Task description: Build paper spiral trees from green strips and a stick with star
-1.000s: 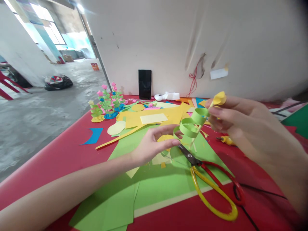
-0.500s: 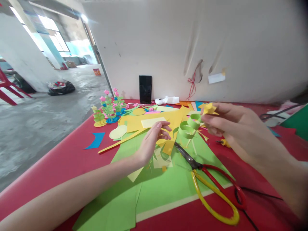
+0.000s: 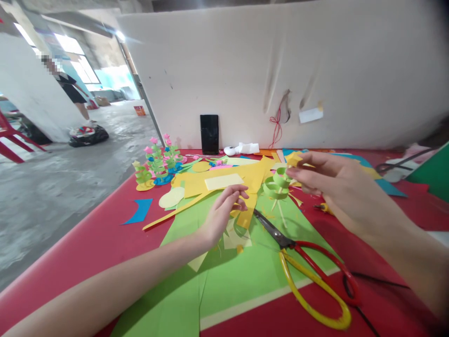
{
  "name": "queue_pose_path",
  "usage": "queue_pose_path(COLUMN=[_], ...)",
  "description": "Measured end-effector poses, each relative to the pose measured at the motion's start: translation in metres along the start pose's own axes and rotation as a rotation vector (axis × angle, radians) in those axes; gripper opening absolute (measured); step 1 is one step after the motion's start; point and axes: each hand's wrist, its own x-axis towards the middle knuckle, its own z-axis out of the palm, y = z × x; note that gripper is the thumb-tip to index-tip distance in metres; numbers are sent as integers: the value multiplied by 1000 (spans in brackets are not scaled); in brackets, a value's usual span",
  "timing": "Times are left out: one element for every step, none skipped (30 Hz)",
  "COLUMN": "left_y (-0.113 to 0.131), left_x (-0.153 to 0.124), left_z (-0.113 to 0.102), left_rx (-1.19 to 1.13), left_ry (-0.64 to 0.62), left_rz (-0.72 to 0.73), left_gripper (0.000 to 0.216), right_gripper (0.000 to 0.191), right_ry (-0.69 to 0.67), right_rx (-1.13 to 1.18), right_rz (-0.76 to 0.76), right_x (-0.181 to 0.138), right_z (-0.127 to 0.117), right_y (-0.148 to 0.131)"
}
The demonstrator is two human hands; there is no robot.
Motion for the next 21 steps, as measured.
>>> queue_pose_path(left_y=[0, 0, 0, 0, 1, 1, 1, 1, 1, 1, 1, 1, 0, 0, 0, 0, 0, 0, 0, 1, 2], left_x=[0, 0, 0, -1, -1, -1, -1, -1, -1, -1, -1, -1, -2, -2, -2, -2, -3, -3, -3, -3, -3], left_z=[0, 0, 0, 0, 0, 1, 1, 2, 2, 2, 2, 2, 2, 2, 1, 1, 1, 1, 1, 1, 2], left_rx=[4, 9, 15, 22, 28, 34, 40, 45, 51, 56, 62, 68, 76, 86, 97, 111, 126, 141, 156, 173, 192], left_ry=[1, 2, 0, -4, -8, -13, -17, -20, -20, -20, -19, -17, -14, -8, -2, 5, 10, 13, 14, 12, 8], left_rz=[-5, -12, -18, -23, -28, -31, -35, -39, -43, -47, -51, -55, -59, -64, -68, -72, -73, -71, -65, -54, -39], left_gripper=[24, 23, 23, 22, 21, 21, 21, 21, 21, 21, 21, 20, 20, 20, 20, 20, 21, 21, 22, 22, 22], right_gripper=[10, 10, 10, 11, 11, 11, 11, 11, 11, 11, 11, 11, 12, 12, 12, 11, 11, 11, 11, 10, 10], right_ry=[-3, -9, -16, -24, -32, -41, -50, -58, -65, -71, -77, -82, -85, -87, -88, -92, -96, -101, -108, -112, -114], right_rx=[14, 31, 49, 68, 88, 108, 129, 147, 165, 182, 199, 216, 233, 250, 265, 277, 287, 293, 298, 300, 301], right_rz=[8, 18, 30, 46, 63, 82, 102, 123, 143, 159, 173, 184, 193, 200, 209, 220, 230, 240, 249, 254, 255], right_x=[1, 1, 2, 2, 2, 2, 2, 2, 2, 2, 3, 4, 4, 5, 5, 5, 6, 6, 5, 5, 5], right_z=[0, 0, 0, 1, 1, 2, 2, 2, 3, 3, 3, 3, 3, 3, 3, 3, 3, 3, 3, 3, 4], right_y=[1, 2, 2, 3, 3, 3, 3, 3, 3, 3, 2, 2, 2, 2, 2, 2, 2, 2, 2, 1, 1])
